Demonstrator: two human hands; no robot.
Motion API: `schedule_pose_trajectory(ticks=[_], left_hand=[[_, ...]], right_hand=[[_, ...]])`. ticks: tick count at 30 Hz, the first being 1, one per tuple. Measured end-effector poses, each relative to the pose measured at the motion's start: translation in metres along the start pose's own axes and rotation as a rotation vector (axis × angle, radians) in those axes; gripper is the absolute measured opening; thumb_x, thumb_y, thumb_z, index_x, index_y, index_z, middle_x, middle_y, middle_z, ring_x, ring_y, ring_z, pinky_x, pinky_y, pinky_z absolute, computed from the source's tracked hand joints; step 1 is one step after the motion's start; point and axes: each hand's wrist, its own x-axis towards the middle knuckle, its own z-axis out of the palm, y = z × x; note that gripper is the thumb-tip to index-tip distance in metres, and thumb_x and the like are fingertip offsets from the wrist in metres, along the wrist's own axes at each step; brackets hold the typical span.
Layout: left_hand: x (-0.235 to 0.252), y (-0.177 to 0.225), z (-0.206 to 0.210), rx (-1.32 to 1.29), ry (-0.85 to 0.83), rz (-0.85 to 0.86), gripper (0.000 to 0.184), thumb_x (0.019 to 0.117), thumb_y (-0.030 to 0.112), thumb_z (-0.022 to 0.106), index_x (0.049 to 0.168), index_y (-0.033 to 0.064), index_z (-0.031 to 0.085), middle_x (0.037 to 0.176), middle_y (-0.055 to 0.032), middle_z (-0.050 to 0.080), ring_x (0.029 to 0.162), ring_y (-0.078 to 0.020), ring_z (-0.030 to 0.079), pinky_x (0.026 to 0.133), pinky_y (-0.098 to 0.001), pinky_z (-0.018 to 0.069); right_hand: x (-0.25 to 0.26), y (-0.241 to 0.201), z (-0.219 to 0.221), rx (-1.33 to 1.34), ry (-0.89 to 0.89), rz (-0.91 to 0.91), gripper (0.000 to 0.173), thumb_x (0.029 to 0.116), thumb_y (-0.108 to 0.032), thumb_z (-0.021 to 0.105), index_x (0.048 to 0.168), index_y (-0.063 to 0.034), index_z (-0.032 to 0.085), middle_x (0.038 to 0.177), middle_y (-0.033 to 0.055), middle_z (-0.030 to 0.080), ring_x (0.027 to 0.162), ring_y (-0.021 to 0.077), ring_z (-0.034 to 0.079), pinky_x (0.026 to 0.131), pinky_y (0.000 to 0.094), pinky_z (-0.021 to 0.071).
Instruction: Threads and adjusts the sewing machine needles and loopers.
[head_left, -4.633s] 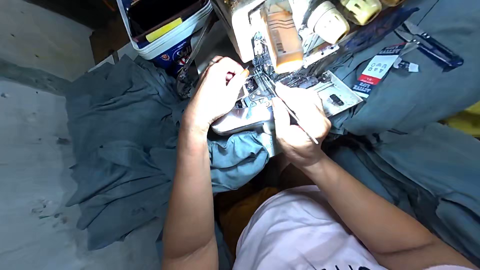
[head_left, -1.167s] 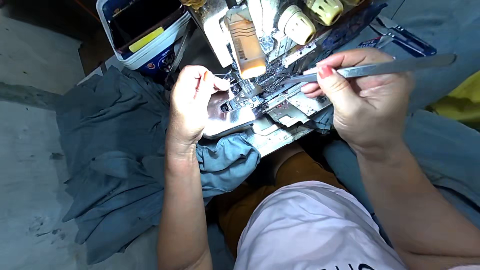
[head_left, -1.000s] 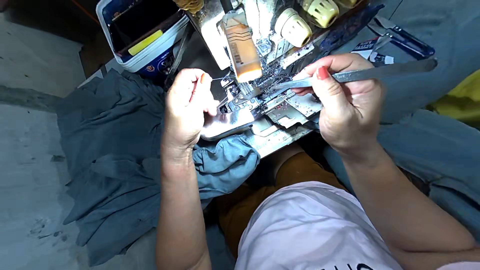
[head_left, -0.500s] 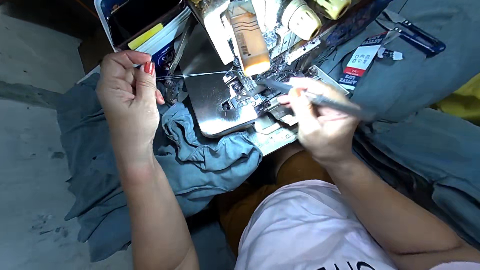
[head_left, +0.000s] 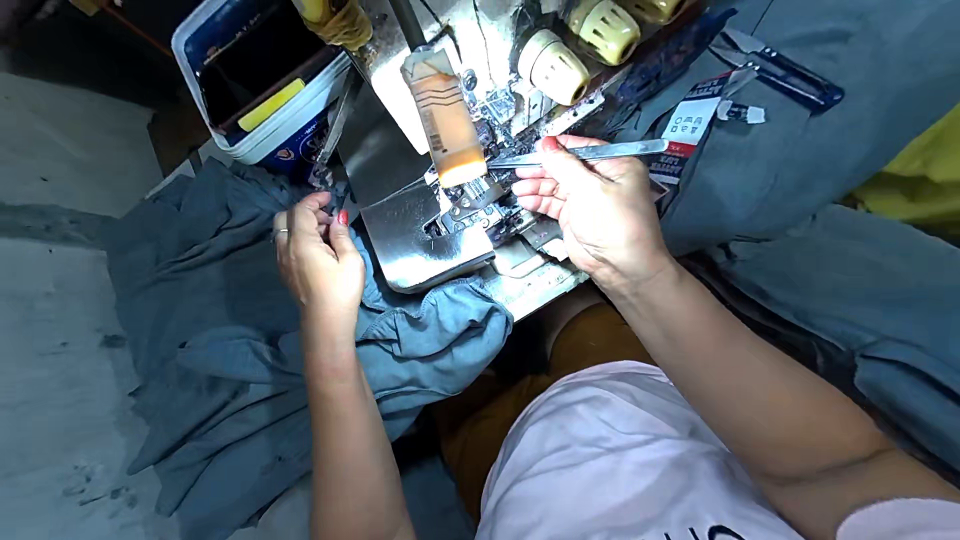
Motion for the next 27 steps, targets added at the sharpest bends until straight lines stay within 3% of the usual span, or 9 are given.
schedule_pose_trajectory(ticks=[1,3,7,12,18,27], left_hand=[[-0.005,0.005,-0.002,0.047,0.013,0.012,0.037,0.1074,0.020,0.047,0.136,-0.0016,0.057,0.131,-0.0287,0.057,0.115,-0.0415,0.059,0.097,-0.0546,0.0472],[-0.015,0.017,-0.004,0.092,0.102,0.077,0.038,0.1064,0.017,0.047,0.136,-0.0030,0.058,0.138,-0.0309,0.053,0.123,-0.0437,0.056,0.103,-0.0535,0.0449],[-0.037,0.037,0.002,-0.013,0.214,0.245,0.031,0.1031,0.011,0.052,0.125,-0.0080,0.064,0.127,-0.0279,0.059,0.119,-0.0335,0.058,0.102,-0.0382,0.0466],[-0.050,0.053,0.013,-0.189,0.176,0.282,0.025,0.0989,0.010,0.061,0.116,-0.0069,0.068,0.119,-0.0218,0.065,0.111,-0.0210,0.062,0.089,-0.0269,0.0498],[-0.051,0.055,0.032,-0.294,0.168,0.297,0.022,0.0971,0.008,0.063,0.113,-0.0063,0.069,0.113,-0.0177,0.067,0.107,-0.0136,0.063,0.095,-0.0217,0.0481],[-0.051,0.058,0.038,-0.276,0.234,0.304,0.017,0.0984,0.007,0.060,0.102,-0.0062,0.071,0.106,-0.0163,0.067,0.103,-0.0138,0.062,0.092,-0.0213,0.0484]], right_hand=[[0.000,0.002,0.000,0.000,-0.029,-0.015,0.011,0.1041,-0.006,0.057,0.110,0.0020,0.063,0.083,0.0054,0.071,0.068,0.0111,0.072,0.065,0.0252,0.0625],[0.000,0.004,-0.003,-0.037,-0.074,-0.071,0.011,0.1043,-0.005,0.055,0.109,0.0014,0.063,0.087,0.0047,0.072,0.070,0.0099,0.072,0.067,0.0245,0.0620],[-0.001,0.008,-0.011,-0.094,-0.084,-0.226,0.008,0.1033,-0.004,0.056,0.106,-0.0002,0.062,0.085,0.0038,0.074,0.070,0.0105,0.073,0.067,0.0255,0.0630],[-0.001,0.007,-0.021,-0.175,-0.053,-0.362,0.008,0.1023,-0.004,0.057,0.106,-0.0008,0.064,0.085,0.0015,0.073,0.070,0.0086,0.072,0.068,0.0242,0.0628],[0.005,-0.004,-0.008,0.024,0.021,0.015,0.007,0.1032,-0.005,0.058,0.105,-0.0001,0.062,0.078,0.0049,0.071,0.066,0.0123,0.073,0.063,0.0263,0.0633],[0.006,-0.005,0.002,0.123,0.004,0.195,0.010,0.1037,-0.006,0.058,0.108,0.0020,0.062,0.077,0.0076,0.071,0.064,0.0137,0.072,0.061,0.0266,0.0625]])
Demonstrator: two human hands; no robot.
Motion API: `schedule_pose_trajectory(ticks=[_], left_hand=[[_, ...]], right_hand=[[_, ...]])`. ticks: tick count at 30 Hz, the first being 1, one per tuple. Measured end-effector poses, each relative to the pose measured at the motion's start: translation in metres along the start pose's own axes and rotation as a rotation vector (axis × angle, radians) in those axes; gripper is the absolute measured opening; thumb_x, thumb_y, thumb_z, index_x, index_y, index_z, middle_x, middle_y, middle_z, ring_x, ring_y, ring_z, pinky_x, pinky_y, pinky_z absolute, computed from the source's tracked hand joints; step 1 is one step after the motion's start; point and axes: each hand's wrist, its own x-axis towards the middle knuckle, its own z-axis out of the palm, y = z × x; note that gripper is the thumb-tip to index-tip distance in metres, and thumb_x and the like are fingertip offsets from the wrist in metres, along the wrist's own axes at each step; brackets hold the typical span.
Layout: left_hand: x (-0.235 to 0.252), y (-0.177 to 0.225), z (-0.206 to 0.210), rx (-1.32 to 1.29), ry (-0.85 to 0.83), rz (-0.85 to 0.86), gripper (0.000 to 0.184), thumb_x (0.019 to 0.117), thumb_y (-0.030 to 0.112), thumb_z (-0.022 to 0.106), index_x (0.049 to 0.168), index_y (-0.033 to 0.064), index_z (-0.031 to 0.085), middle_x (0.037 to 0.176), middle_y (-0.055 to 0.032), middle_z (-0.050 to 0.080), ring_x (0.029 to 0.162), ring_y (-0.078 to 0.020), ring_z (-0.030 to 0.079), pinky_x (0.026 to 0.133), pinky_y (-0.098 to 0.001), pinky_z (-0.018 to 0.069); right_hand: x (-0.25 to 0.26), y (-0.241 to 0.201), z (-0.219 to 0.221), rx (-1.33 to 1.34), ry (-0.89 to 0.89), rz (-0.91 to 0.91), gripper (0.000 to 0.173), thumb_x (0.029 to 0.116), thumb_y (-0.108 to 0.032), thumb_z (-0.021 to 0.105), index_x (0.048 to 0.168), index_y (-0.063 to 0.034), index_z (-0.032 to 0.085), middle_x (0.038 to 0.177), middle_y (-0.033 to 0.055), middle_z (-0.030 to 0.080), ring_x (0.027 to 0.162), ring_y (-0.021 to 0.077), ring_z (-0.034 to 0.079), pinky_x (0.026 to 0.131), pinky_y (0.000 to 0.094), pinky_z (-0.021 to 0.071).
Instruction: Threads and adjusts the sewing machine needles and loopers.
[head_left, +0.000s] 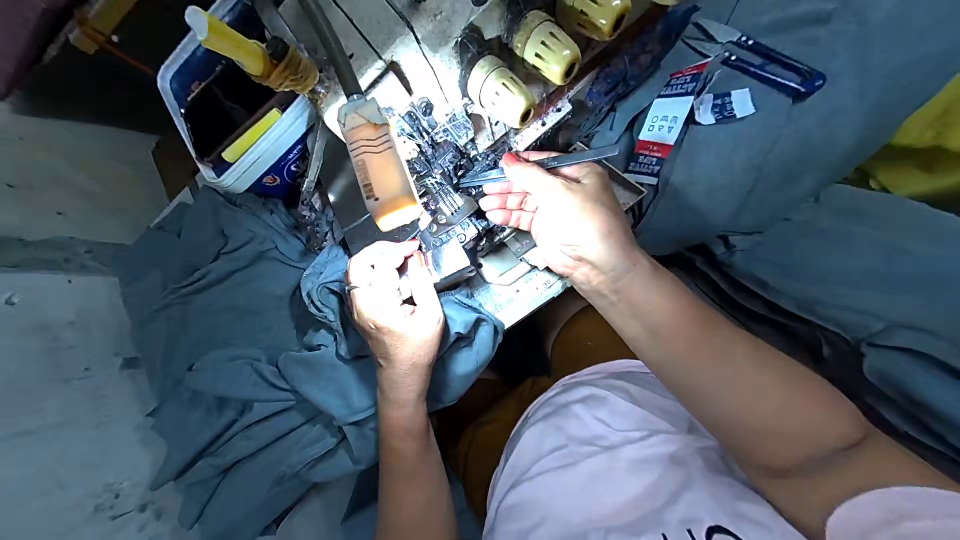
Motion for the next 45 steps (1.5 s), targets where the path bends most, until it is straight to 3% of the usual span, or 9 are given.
schedule_pose_trajectory(ticks=[8,16,20,23,27,30,33,38,45], left_hand=[[-0.002,0.000,0.001,-0.003,0.013,-0.005,0.017,0.0986,0.007,0.060,0.100,-0.0054,0.072,0.106,-0.0154,0.065,0.102,-0.0119,0.061,0.090,-0.0181,0.0473],[-0.003,0.000,0.002,0.015,0.018,-0.004,0.017,0.0984,0.007,0.061,0.099,-0.0057,0.072,0.105,-0.0159,0.065,0.100,-0.0125,0.061,0.089,-0.0190,0.0479],[-0.002,-0.001,0.000,0.018,0.004,0.002,0.018,0.0986,0.008,0.061,0.099,-0.0055,0.072,0.105,-0.0160,0.064,0.102,-0.0139,0.060,0.091,-0.0202,0.0466],[-0.001,-0.001,-0.001,-0.022,-0.011,-0.013,0.017,0.0980,0.006,0.060,0.100,-0.0058,0.072,0.106,-0.0151,0.064,0.102,-0.0119,0.060,0.091,-0.0186,0.0469],[0.007,0.002,-0.010,0.046,-0.114,-0.069,0.024,0.0980,0.012,0.062,0.114,-0.0041,0.069,0.109,-0.0168,0.064,0.094,-0.0126,0.060,0.084,-0.0211,0.0489],[0.027,0.006,-0.016,0.161,-0.235,-0.159,0.039,0.0982,0.019,0.064,0.130,-0.0042,0.062,0.123,-0.0235,0.058,0.091,-0.0227,0.060,0.077,-0.0330,0.0501],[0.049,0.002,-0.012,0.198,-0.319,-0.185,0.047,0.1012,0.024,0.060,0.140,-0.0020,0.056,0.139,-0.0259,0.050,0.099,-0.0281,0.059,0.081,-0.0400,0.0504],[0.074,-0.008,0.003,0.231,-0.360,-0.157,0.031,0.0994,0.026,0.064,0.115,0.0001,0.070,0.119,-0.0184,0.059,0.089,-0.0236,0.059,0.077,-0.0386,0.0480],[0.071,-0.013,0.006,0.138,-0.270,-0.125,0.023,0.1036,0.012,0.050,0.110,-0.0047,0.065,0.116,-0.0225,0.064,0.112,-0.0313,0.061,0.096,-0.0455,0.0472]], right_hand=[[-0.004,0.010,-0.007,-0.061,-0.004,-0.253,0.006,0.1023,-0.002,0.057,0.105,-0.0002,0.063,0.079,0.0048,0.071,0.066,0.0115,0.072,0.063,0.0250,0.0627],[-0.001,0.005,0.000,0.050,0.010,-0.019,0.009,0.1029,-0.003,0.058,0.109,0.0025,0.061,0.080,0.0089,0.071,0.066,0.0144,0.073,0.062,0.0267,0.0627],[-0.003,0.011,-0.007,-0.098,-0.008,-0.263,0.007,0.1021,-0.003,0.058,0.107,0.0002,0.063,0.080,0.0040,0.070,0.067,0.0104,0.072,0.064,0.0240,0.0624],[-0.005,0.011,-0.005,-0.018,0.003,-0.245,0.007,0.1023,-0.001,0.057,0.104,0.0005,0.063,0.078,0.0050,0.071,0.065,0.0117,0.072,0.063,0.0250,0.0624],[-0.003,0.009,-0.001,0.033,-0.003,-0.110,0.009,0.1028,-0.003,0.058,0.108,0.0015,0.064,0.079,0.0071,0.071,0.066,0.0126,0.072,0.063,0.0257,0.0621],[-0.005,0.011,-0.005,-0.078,-0.042,-0.201,0.009,0.1017,-0.002,0.059,0.107,0.0016,0.065,0.081,0.0048,0.071,0.066,0.0097,0.071,0.063,0.0236,0.0616],[-0.007,0.015,-0.008,-0.101,-0.022,-0.307,0.008,0.1016,-0.001,0.058,0.105,0.0009,0.064,0.081,0.0038,0.071,0.067,0.0095,0.071,0.064,0.0237,0.0620],[-0.004,0.009,-0.003,0.074,-0.006,-0.128,0.009,0.1039,-0.004,0.056,0.106,0.0011,0.063,0.081,0.0076,0.072,0.066,0.0135,0.072,0.063,0.0266,0.0620],[-0.004,0.009,-0.008,-0.025,0.025,-0.239,0.007,0.1027,-0.002,0.057,0.102,-0.0001,0.064,0.078,0.0050,0.072,0.064,0.0120,0.071,0.062,0.0257,0.0622]])
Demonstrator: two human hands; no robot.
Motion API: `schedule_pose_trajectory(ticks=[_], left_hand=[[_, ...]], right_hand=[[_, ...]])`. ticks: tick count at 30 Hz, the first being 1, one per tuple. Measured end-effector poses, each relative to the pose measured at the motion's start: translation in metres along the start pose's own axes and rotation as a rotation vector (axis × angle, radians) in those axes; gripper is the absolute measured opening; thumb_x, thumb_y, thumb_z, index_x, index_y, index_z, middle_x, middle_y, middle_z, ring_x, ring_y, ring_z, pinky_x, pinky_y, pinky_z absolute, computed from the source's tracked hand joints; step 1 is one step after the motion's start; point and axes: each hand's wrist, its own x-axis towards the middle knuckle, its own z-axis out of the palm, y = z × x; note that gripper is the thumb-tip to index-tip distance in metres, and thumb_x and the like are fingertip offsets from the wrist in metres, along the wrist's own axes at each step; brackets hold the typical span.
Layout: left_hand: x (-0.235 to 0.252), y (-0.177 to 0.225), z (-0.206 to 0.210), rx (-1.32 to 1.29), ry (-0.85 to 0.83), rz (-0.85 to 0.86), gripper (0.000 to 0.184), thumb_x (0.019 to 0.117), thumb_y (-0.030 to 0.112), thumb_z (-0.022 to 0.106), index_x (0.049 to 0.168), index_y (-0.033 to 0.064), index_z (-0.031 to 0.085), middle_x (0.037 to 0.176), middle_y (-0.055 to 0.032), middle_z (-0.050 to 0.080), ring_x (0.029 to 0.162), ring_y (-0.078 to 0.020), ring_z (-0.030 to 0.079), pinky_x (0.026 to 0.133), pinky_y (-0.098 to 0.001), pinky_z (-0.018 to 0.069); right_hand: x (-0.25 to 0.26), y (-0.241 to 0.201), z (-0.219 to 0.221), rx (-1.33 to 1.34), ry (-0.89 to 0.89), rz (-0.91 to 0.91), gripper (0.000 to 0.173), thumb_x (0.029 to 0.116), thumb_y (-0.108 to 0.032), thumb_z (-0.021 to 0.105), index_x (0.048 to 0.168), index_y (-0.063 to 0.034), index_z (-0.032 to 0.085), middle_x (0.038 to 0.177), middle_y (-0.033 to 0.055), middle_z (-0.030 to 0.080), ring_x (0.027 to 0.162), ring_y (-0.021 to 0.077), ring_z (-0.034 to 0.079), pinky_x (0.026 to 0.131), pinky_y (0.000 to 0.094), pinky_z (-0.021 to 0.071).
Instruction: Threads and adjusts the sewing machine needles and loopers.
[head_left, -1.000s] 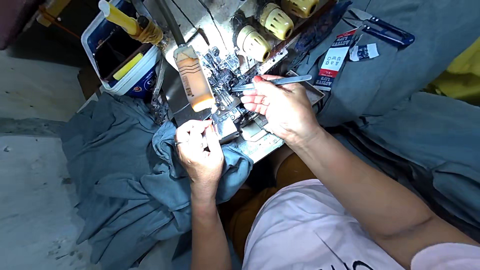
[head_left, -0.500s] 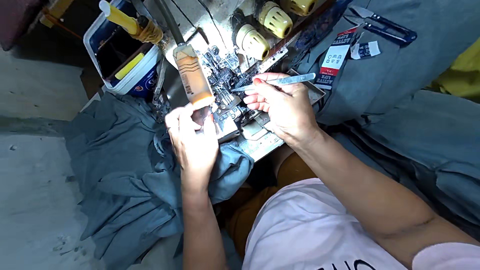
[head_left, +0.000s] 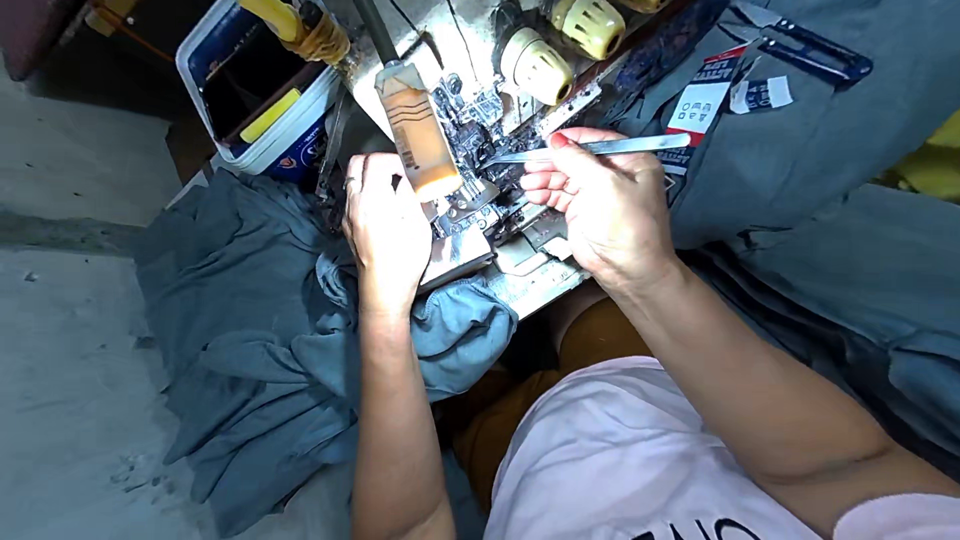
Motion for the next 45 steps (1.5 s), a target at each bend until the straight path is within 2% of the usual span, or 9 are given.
schedule_pose_trajectory(ticks=[4,9,14,21,28,32,38,41,45], left_hand=[[-0.003,0.000,0.008,-0.100,0.084,0.039,0.022,0.1038,0.007,0.045,0.109,-0.0057,0.063,0.091,-0.0136,0.066,0.085,-0.0132,0.064,0.079,-0.0281,0.0511],[-0.005,0.000,0.009,-0.204,0.114,0.069,0.020,0.1040,0.008,0.049,0.107,-0.0039,0.064,0.088,-0.0076,0.064,0.081,-0.0050,0.060,0.076,-0.0210,0.0488],[-0.006,-0.002,0.010,-0.224,0.129,0.084,0.020,0.1033,0.008,0.051,0.107,-0.0040,0.066,0.088,-0.0082,0.065,0.082,-0.0053,0.061,0.077,-0.0201,0.0486],[-0.006,-0.002,0.010,-0.197,0.144,0.071,0.019,0.1033,0.013,0.056,0.105,-0.0006,0.069,0.087,-0.0062,0.066,0.079,-0.0035,0.059,0.075,-0.0191,0.0469],[-0.005,-0.004,0.010,-0.229,0.144,0.098,0.019,0.1026,0.011,0.055,0.105,0.0000,0.070,0.088,-0.0048,0.069,0.079,-0.0007,0.061,0.075,-0.0168,0.0478],[-0.005,-0.004,0.008,-0.218,0.124,0.090,0.019,0.1033,0.013,0.055,0.105,0.0004,0.069,0.088,-0.0045,0.068,0.078,-0.0006,0.061,0.074,-0.0168,0.0479],[-0.006,-0.006,0.008,-0.158,0.088,0.058,0.022,0.1016,0.009,0.052,0.111,-0.0061,0.065,0.092,-0.0116,0.069,0.082,-0.0064,0.064,0.077,-0.0220,0.0515],[-0.009,-0.002,0.003,-0.107,0.049,0.004,0.026,0.1005,0.012,0.055,0.117,-0.0060,0.064,0.099,-0.0161,0.070,0.089,-0.0146,0.068,0.082,-0.0303,0.0542],[-0.010,-0.001,-0.002,-0.091,0.036,0.032,0.027,0.1061,0.025,0.056,0.113,-0.0003,0.062,0.096,-0.0090,0.064,0.085,-0.0061,0.063,0.078,-0.0229,0.0524]], right_hand=[[-0.001,0.001,0.002,0.048,0.003,0.067,0.009,0.1044,-0.004,0.055,0.104,0.0007,0.063,0.079,0.0069,0.072,0.065,0.0139,0.072,0.063,0.0271,0.0627],[0.002,0.003,0.005,0.055,-0.050,0.129,0.009,0.1037,-0.004,0.056,0.107,0.0001,0.063,0.084,0.0064,0.073,0.068,0.0126,0.072,0.064,0.0255,0.0618],[-0.001,0.004,0.006,0.051,0.000,0.035,0.008,0.1033,-0.002,0.055,0.102,-0.0004,0.063,0.078,0.0059,0.072,0.064,0.0131,0.071,0.062,0.0261,0.0624],[-0.003,0.005,0.003,0.040,0.047,0.028,0.008,0.1030,-0.001,0.055,0.100,-0.0016,0.063,0.077,0.0052,0.071,0.063,0.0131,0.071,0.062,0.0269,0.0626],[0.000,0.003,0.007,0.052,0.022,0.118,0.009,0.1047,-0.005,0.055,0.105,0.0002,0.062,0.079,0.0071,0.071,0.066,0.0146,0.072,0.064,0.0277,0.0630],[-0.003,0.006,0.003,0.036,0.003,0.024,0.008,0.1030,0.000,0.054,0.104,-0.0004,0.062,0.080,0.0060,0.071,0.065,0.0131,0.071,0.062,0.0260,0.0621],[-0.002,0.007,0.007,0.085,0.006,0.063,0.010,0.1037,-0.002,0.055,0.108,0.0008,0.063,0.080,0.0059,0.070,0.066,0.0132,0.071,0.063,0.0267,0.0626],[-0.002,0.007,0.005,0.061,-0.016,0.067,0.011,0.1029,-0.002,0.056,0.108,0.0017,0.064,0.080,0.0061,0.071,0.067,0.0124,0.072,0.064,0.0261,0.0624],[-0.002,0.010,0.002,0.050,0.018,-0.021,0.009,0.1005,0.001,0.059,0.108,0.0016,0.064,0.079,0.0034,0.070,0.064,0.0095,0.070,0.063,0.0240,0.0618]])
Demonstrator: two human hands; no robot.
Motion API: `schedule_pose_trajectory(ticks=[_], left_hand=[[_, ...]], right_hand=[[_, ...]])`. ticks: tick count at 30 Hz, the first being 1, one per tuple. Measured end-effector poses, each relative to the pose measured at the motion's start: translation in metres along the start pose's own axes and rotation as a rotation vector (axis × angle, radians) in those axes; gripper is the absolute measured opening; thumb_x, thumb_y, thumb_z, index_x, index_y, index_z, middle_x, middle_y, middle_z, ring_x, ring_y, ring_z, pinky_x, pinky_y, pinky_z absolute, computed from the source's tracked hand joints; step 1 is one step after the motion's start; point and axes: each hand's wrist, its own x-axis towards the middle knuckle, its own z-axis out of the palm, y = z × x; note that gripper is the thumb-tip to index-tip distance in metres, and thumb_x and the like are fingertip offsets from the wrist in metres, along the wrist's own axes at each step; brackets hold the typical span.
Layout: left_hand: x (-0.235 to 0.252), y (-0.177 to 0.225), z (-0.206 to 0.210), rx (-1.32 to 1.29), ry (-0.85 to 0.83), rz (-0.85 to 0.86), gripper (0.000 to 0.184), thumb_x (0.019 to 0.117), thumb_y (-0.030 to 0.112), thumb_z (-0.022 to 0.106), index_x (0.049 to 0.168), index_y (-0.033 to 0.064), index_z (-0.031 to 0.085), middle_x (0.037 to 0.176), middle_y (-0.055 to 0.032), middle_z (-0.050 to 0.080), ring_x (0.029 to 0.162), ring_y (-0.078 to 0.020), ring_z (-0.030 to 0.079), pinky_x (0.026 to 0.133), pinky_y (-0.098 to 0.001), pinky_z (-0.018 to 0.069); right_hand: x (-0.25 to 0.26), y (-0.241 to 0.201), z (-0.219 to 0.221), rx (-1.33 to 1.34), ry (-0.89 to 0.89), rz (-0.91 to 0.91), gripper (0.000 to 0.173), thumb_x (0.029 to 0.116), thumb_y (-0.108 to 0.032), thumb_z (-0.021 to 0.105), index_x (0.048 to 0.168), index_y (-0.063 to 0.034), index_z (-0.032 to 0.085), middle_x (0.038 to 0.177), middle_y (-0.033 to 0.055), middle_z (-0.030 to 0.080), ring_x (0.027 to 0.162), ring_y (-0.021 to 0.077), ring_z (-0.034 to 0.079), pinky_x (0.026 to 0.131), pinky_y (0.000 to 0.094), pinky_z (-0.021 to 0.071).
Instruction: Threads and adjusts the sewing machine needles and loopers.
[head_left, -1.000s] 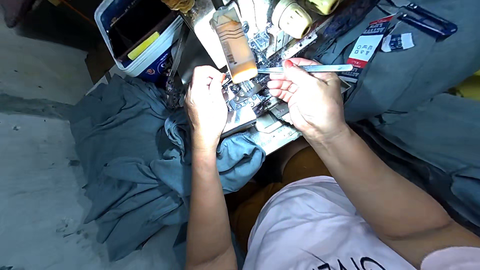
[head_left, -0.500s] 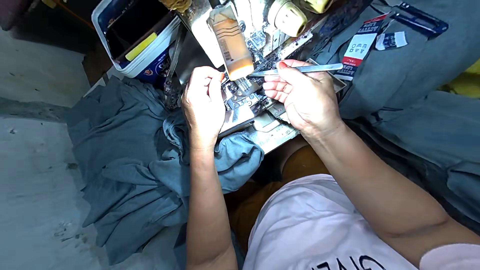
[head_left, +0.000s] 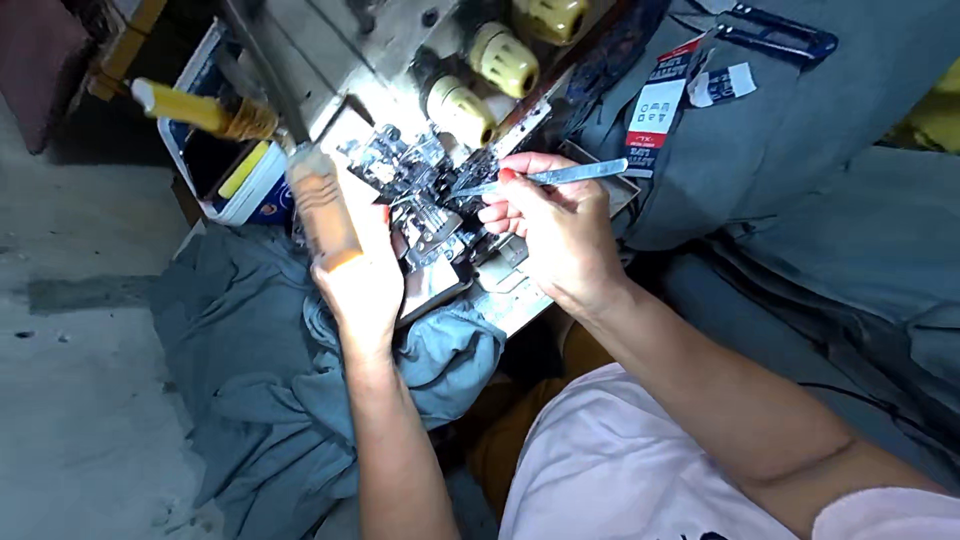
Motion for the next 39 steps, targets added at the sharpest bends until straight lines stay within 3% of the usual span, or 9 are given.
schedule_pose_trajectory(ticks=[3,7,13,18,23,27,39], left_hand=[[0.002,-0.002,0.003,-0.081,0.032,0.020,0.024,0.1047,0.017,0.055,0.108,-0.0064,0.060,0.088,-0.0032,0.058,0.077,0.0033,0.056,0.072,-0.0136,0.0490],[0.003,-0.003,0.004,-0.084,0.067,-0.001,0.020,0.1026,0.014,0.057,0.105,-0.0063,0.059,0.084,0.0030,0.057,0.073,0.0077,0.056,0.069,-0.0115,0.0492],[0.003,-0.005,0.005,-0.156,0.083,-0.006,0.006,0.1008,0.012,0.057,0.099,0.0070,0.054,0.080,0.0147,0.054,0.071,0.0107,0.056,0.067,-0.0111,0.0507],[0.003,-0.005,0.005,-0.167,0.084,-0.006,0.004,0.1011,0.011,0.056,0.101,0.0074,0.054,0.082,0.0155,0.055,0.072,0.0098,0.058,0.069,-0.0124,0.0523],[0.004,-0.005,0.005,-0.202,0.085,-0.011,0.003,0.1007,0.010,0.056,0.101,0.0116,0.054,0.082,0.0174,0.056,0.072,0.0093,0.059,0.068,-0.0126,0.0526],[0.005,-0.006,0.006,-0.210,0.095,-0.003,0.004,0.1006,0.011,0.057,0.099,0.0126,0.053,0.081,0.0170,0.055,0.071,0.0090,0.057,0.067,-0.0128,0.0518],[0.003,-0.004,0.003,-0.260,0.061,-0.063,0.003,0.1039,0.014,0.055,0.104,0.0114,0.053,0.081,0.0144,0.055,0.068,0.0069,0.059,0.065,-0.0134,0.0535]], right_hand=[[-0.002,0.002,-0.003,-0.019,-0.010,-0.041,0.014,0.1013,-0.002,0.059,0.115,0.0003,0.064,0.082,0.0004,0.067,0.066,0.0050,0.068,0.064,0.0213,0.0606],[-0.003,-0.002,-0.001,-0.004,-0.018,0.017,0.020,0.1018,-0.005,0.061,0.121,0.0024,0.065,0.085,0.0029,0.070,0.067,0.0043,0.067,0.064,0.0196,0.0593],[-0.002,-0.008,-0.005,-0.036,-0.109,0.040,0.015,0.1011,-0.003,0.061,0.113,0.0044,0.067,0.081,0.0031,0.068,0.065,0.0021,0.065,0.062,0.0165,0.0566],[-0.005,-0.004,-0.007,-0.026,-0.065,-0.050,0.017,0.1008,-0.001,0.059,0.116,0.0057,0.064,0.083,0.0040,0.069,0.066,0.0022,0.066,0.063,0.0169,0.0583],[-0.002,-0.001,-0.002,-0.048,-0.065,0.012,0.022,0.0996,-0.002,0.063,0.120,0.0064,0.064,0.084,0.0053,0.070,0.066,0.0026,0.067,0.063,0.0168,0.0584],[-0.001,0.000,-0.003,-0.059,-0.109,0.022,0.017,0.1004,-0.002,0.062,0.116,0.0050,0.067,0.083,0.0055,0.070,0.066,0.0026,0.067,0.062,0.0169,0.0583],[-0.007,0.002,-0.009,-0.169,-0.108,-0.253,0.015,0.1005,0.001,0.059,0.113,0.0069,0.064,0.088,0.0047,0.068,0.068,0.0010,0.065,0.063,0.0158,0.0581]])
